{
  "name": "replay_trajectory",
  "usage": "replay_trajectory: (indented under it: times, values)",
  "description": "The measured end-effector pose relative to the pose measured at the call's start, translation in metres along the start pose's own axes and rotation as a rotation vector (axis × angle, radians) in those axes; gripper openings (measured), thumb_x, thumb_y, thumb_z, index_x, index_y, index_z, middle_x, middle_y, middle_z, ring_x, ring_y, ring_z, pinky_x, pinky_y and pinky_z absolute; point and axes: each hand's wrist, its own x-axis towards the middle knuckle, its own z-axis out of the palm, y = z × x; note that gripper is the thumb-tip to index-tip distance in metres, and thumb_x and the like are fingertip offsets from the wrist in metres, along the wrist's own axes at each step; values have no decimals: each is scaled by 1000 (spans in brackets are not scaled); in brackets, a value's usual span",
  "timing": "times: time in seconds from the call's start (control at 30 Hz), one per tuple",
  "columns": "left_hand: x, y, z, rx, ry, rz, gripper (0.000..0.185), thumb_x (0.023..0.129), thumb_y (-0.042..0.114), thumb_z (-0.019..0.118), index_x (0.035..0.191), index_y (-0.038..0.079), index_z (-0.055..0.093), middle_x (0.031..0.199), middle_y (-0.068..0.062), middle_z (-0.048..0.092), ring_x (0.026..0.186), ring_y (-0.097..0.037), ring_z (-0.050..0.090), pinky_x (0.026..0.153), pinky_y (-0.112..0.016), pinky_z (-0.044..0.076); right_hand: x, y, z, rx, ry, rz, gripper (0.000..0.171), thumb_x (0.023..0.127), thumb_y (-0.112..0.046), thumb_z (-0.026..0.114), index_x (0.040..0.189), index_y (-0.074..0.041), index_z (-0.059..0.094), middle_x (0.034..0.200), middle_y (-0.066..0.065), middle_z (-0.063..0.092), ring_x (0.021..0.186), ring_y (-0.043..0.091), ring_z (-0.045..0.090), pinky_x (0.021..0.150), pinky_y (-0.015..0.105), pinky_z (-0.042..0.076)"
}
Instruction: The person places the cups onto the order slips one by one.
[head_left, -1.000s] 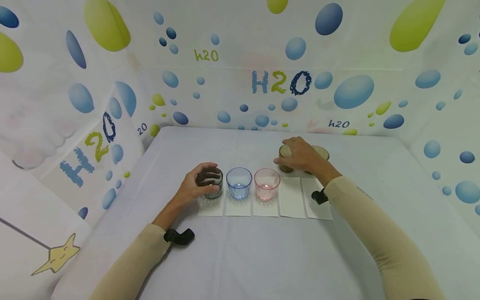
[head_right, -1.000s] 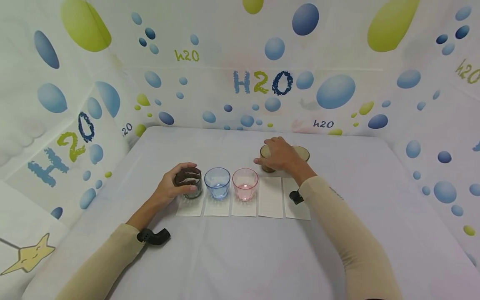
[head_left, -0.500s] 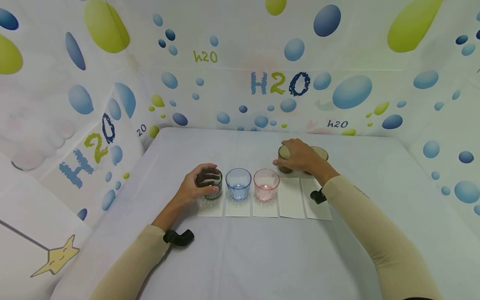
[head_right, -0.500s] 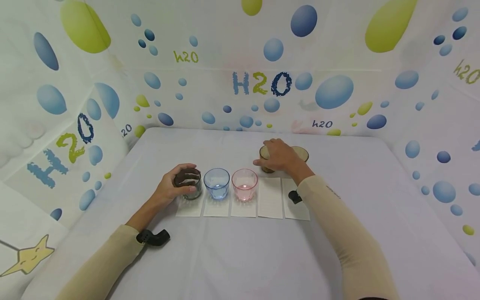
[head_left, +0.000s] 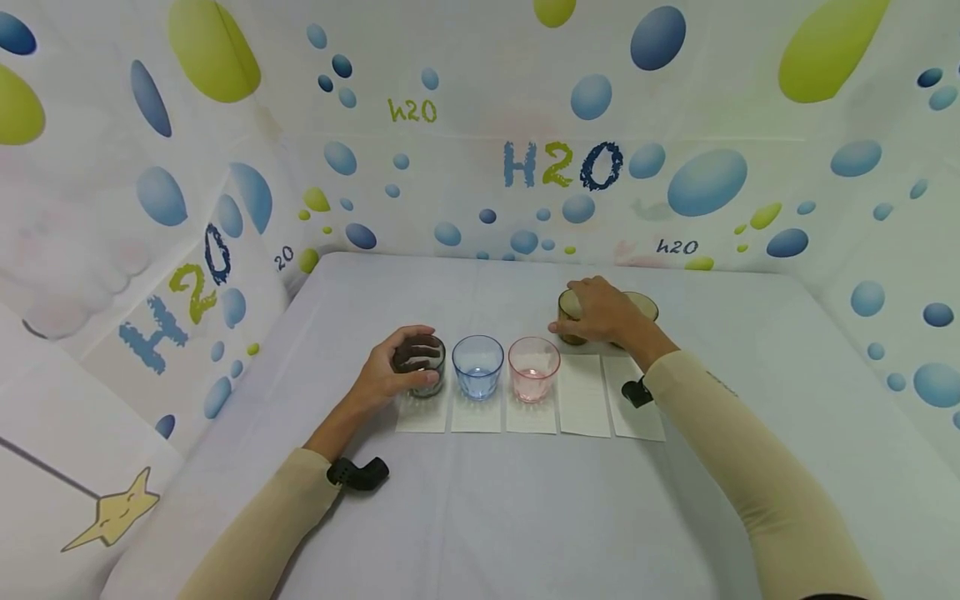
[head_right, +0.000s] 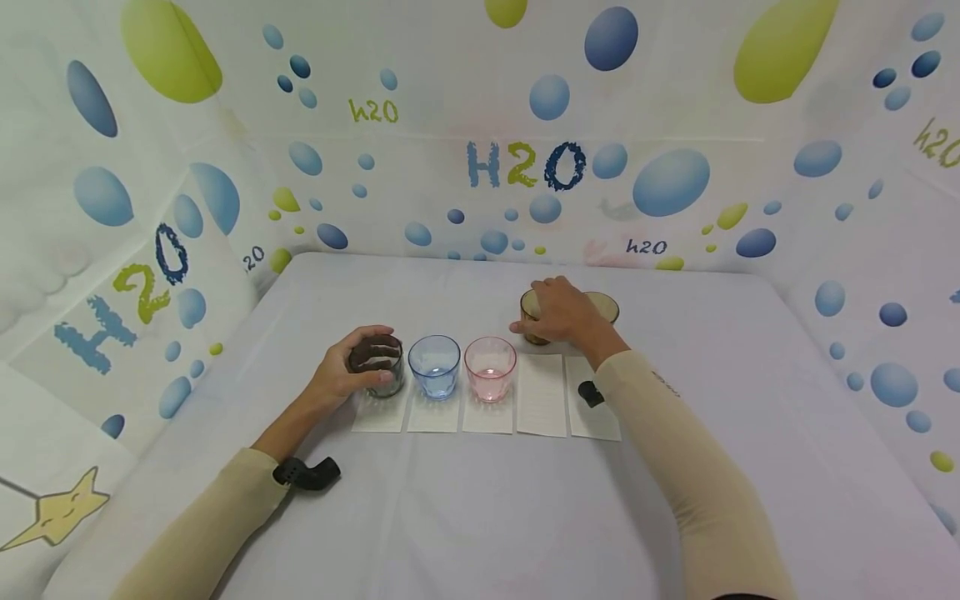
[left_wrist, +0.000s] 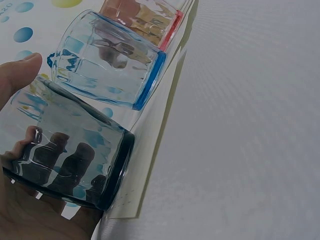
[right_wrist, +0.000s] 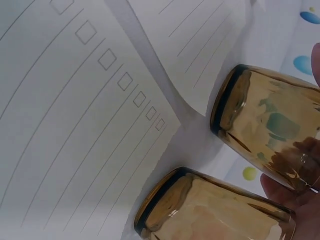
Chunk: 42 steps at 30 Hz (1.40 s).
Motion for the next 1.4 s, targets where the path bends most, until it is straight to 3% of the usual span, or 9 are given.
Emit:
replay_trajectory:
  times: [0.63, 0.8, 1.0, 1.4]
  values:
    - [1, -1, 0, -9, -7, 1, 64, 79, 6, 74, 135, 11, 44, 128, -14, 51, 118, -34, 52, 101, -46, 42, 2, 0, -1, 12, 21, 0, 97, 69, -64, 71, 139, -3, 42, 133, 17, 49, 117, 35, 49, 98, 56, 41]
    - [0, 12, 2, -32, -19, -10, 66, 79, 2, 73, 136, 3, 41, 129, -21, 49, 118, -42, 49, 102, -54, 39, 2, 1, 1, -6, 31, -17, 96, 70, -65, 70, 138, -3, 43, 131, 17, 51, 114, 35, 51, 96, 56, 42]
    - [-3, 27, 5, -15, -16, -18, 66, 79, 1, 72, 135, -3, 39, 128, -28, 47, 118, -46, 47, 101, -57, 37, 3, 2, 1, -7, 53, -40, 96, 71, -65, 68, 141, -4, 41, 137, 19, 46, 121, 37, 47, 99, 58, 39]
    - [-3, 29, 6, -23, -18, -2, 65, 78, -2, 71, 135, -5, 39, 128, -30, 47, 117, -48, 46, 101, -58, 36, -1, 3, 1, 125, 126, -73, 90, 71, -57, 74, 139, -6, 45, 134, 16, 51, 121, 33, 48, 98, 53, 42]
